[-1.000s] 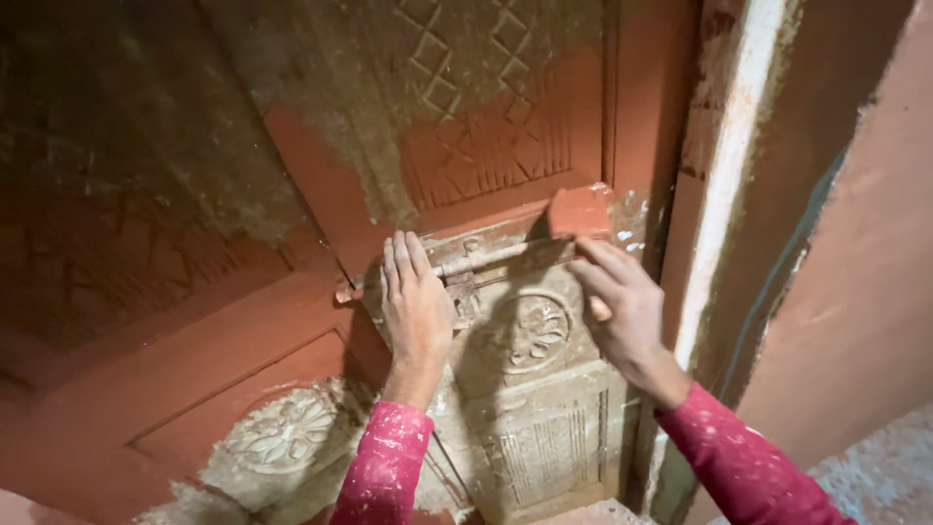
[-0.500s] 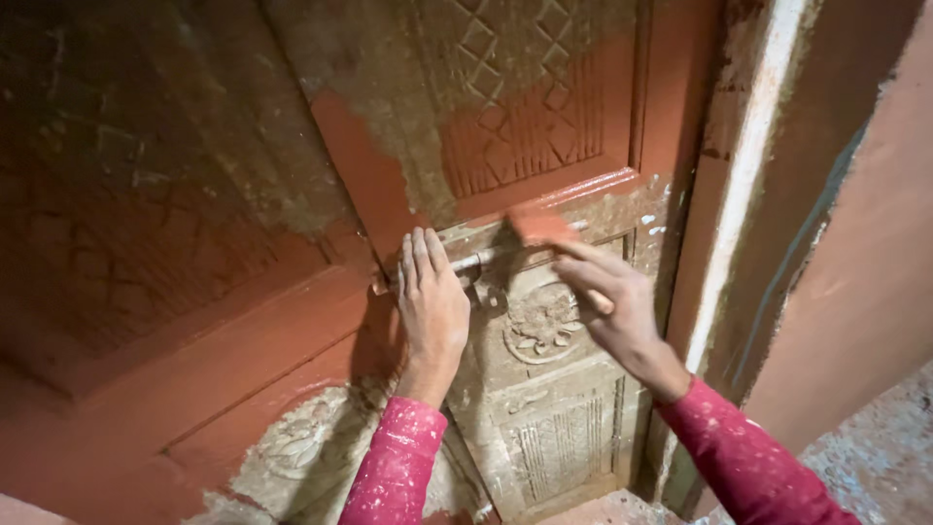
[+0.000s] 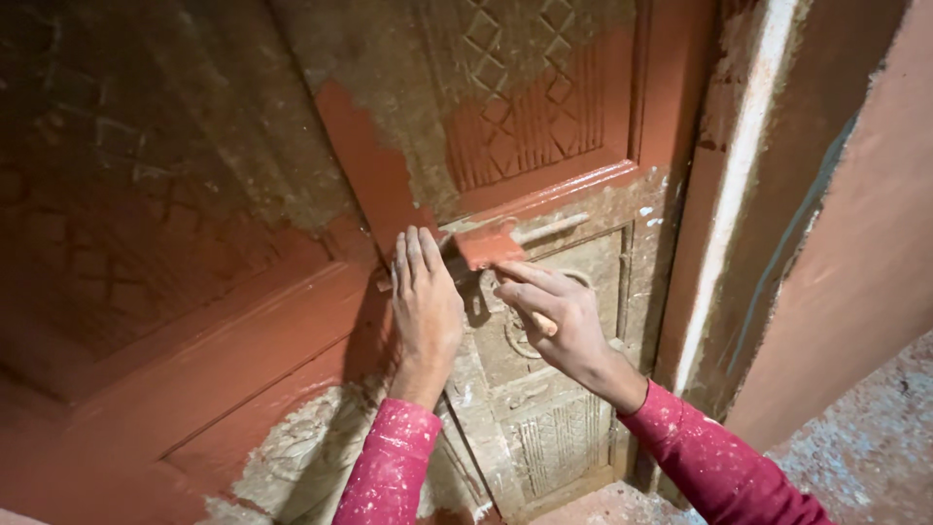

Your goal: The person paints a wooden door with a reddish-brown paint using a small brush. They work methodically from the top right corner downward, covering the carved panels and edges. The left hand occasionally steadies the door while the right hand applies paint.

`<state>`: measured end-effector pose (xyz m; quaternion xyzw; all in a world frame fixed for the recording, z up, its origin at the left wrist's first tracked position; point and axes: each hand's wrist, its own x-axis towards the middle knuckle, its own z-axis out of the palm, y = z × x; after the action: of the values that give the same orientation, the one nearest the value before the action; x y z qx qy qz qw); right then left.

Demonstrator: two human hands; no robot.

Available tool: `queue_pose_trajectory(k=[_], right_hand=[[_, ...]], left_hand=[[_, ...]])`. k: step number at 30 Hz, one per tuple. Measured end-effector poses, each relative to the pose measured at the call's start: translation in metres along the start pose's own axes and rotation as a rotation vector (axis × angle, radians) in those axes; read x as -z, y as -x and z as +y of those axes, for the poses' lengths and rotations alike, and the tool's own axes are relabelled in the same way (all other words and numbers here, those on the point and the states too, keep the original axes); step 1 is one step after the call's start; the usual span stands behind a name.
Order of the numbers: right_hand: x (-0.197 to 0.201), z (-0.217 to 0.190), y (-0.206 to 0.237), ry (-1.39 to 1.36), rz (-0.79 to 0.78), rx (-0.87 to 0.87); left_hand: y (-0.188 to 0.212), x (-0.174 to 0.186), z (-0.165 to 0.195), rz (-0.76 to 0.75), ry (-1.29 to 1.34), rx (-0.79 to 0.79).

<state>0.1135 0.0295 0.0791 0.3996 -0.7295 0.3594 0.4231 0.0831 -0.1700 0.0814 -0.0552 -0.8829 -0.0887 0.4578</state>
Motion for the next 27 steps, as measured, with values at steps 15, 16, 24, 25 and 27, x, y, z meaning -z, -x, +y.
queue_pose_trajectory(k=[15,16,24,25,27], right_hand=[[0.040,0.061,0.005,0.319,0.124,0.017],[0.039,0.059,0.005,0.354,0.142,0.001],[-0.024,-0.003,0.001,0.120,-0.040,0.049],[-0.025,-0.008,0.001,0.045,-0.081,0.067],[-0.025,-0.011,-0.001,-0.049,-0.094,0.093]], left_hand=[[0.002,0.000,-0.009,0.010,0.009,-0.020],[0.002,0.000,-0.009,0.012,0.017,-0.020],[0.006,0.011,-0.021,-0.002,0.000,0.015],[0.006,0.012,-0.023,0.004,0.004,0.018],[0.007,0.013,-0.024,0.005,0.009,0.018]])
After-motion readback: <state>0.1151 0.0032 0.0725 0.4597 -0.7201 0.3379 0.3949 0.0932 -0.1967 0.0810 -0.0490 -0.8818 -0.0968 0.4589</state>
